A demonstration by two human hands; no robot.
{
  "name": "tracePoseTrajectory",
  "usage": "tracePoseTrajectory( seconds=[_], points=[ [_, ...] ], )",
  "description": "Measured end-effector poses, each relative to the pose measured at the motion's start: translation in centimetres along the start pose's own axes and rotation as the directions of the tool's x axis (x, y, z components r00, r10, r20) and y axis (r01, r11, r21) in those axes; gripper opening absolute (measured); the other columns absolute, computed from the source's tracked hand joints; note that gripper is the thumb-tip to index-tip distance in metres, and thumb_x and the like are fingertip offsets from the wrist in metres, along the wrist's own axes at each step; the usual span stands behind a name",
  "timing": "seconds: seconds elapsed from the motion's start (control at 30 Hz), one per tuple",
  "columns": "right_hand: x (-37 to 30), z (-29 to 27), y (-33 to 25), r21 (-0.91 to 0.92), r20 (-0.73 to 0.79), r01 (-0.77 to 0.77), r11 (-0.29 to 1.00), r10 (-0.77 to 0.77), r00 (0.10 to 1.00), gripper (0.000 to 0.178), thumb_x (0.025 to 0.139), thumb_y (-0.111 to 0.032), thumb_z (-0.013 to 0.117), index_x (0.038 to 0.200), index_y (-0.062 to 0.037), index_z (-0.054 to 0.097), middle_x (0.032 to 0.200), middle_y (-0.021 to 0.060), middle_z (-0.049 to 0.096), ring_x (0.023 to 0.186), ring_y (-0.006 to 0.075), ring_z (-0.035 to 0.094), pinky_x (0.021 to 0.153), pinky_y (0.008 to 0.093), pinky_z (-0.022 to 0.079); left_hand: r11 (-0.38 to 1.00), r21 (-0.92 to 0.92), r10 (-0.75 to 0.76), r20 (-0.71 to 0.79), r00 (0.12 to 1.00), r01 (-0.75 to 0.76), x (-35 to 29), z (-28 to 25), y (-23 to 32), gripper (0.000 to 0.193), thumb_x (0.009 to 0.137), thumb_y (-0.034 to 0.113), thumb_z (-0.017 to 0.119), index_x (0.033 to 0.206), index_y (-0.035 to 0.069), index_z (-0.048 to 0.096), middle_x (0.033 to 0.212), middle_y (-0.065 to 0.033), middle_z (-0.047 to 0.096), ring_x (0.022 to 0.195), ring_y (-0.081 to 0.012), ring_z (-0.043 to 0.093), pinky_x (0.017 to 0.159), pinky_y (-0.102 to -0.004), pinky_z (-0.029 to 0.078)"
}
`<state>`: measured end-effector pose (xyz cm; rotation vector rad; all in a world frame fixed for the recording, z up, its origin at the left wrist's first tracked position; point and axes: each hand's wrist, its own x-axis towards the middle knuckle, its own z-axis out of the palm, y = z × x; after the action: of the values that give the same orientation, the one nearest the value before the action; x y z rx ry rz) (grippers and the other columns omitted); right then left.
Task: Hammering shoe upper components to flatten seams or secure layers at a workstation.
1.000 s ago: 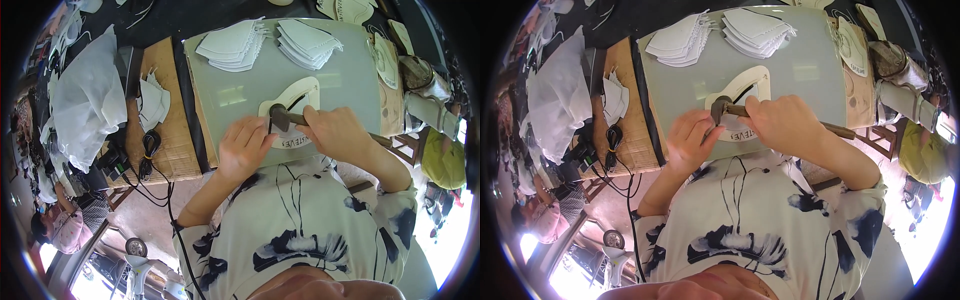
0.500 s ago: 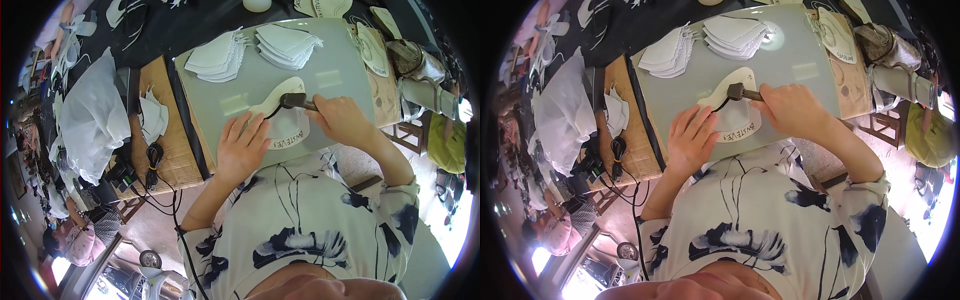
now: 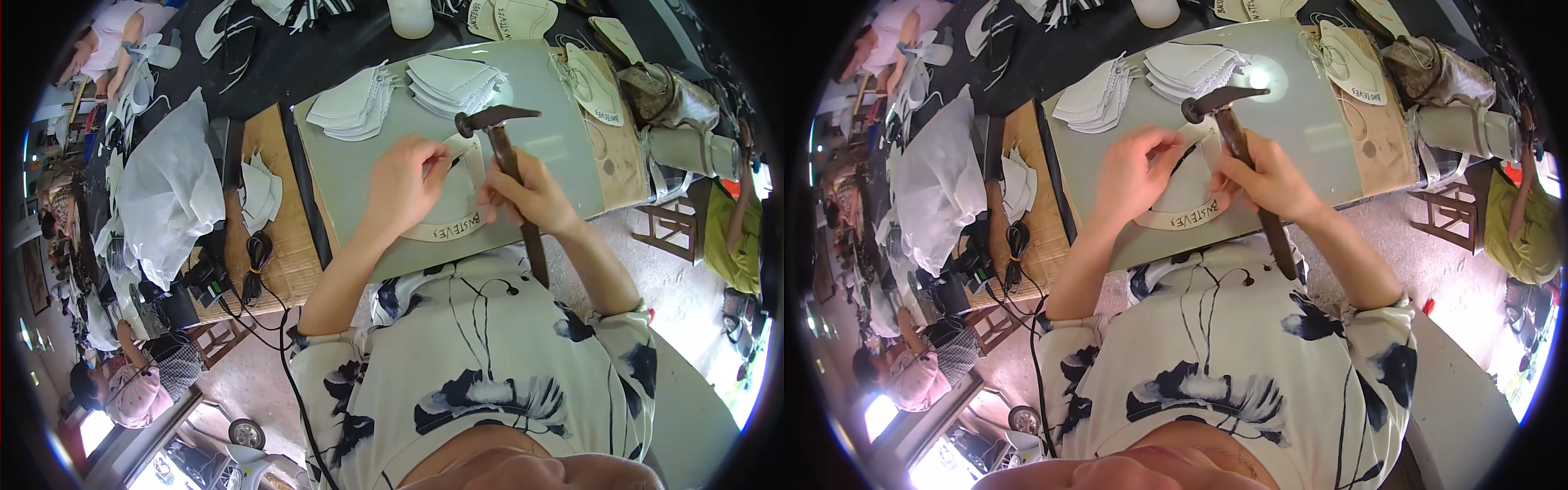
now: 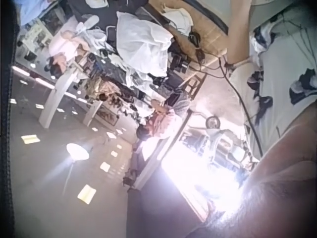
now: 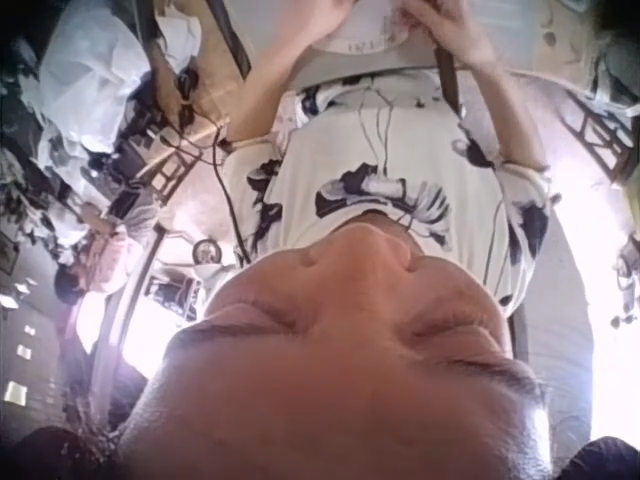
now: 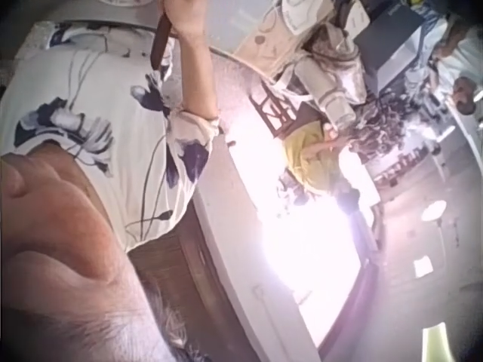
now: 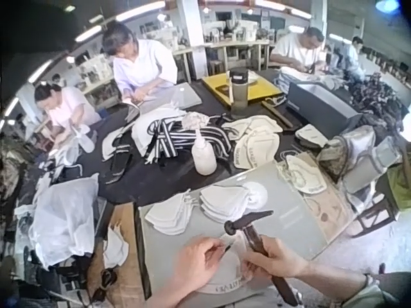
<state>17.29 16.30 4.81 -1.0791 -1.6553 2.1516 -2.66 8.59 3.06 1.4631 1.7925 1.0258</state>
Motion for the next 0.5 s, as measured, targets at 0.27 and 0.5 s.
tracePoseTrajectory(
  seconds=[0.27,0.5],
  points=[
    [1.4,2.2,2.4,0.057,-0.105,0.009,0.998,-0.003,0.994,0.019,0.104,-0.018,0.048,0.109,0.0003,0.045,0.09,0.0101,0.067,0.073,0.017,0.071,0.058,0.0248,0.055,0.906,0.409,0.09,0.074,0.993,-0.112,1.0,1.7,-0.5,0.003,0.077,0.006,0.064,0.077,0.003,0.065,0.083,-0.0122,0.064,0.085,-0.0312,0.062,0.075,-0.0433,0.05],
    [1.2,2.1,2.9,0.017,-0.165,0.031,0.999,-0.028,0.986,0.012,0.105,-0.013,0.046,0.106,-0.0012,0.045,0.084,0.0087,0.067,0.07,0.0171,0.071,0.057,0.0256,0.055,0.841,0.514,0.232,-0.056,0.971,-0.172,0.1,3.3,0.2,0.013,0.07,0.008,0.068,0.08,0.003,0.062,0.08,-0.0093,0.059,0.085,-0.0276,0.06,0.075,-0.0406,0.047]
  ],
)
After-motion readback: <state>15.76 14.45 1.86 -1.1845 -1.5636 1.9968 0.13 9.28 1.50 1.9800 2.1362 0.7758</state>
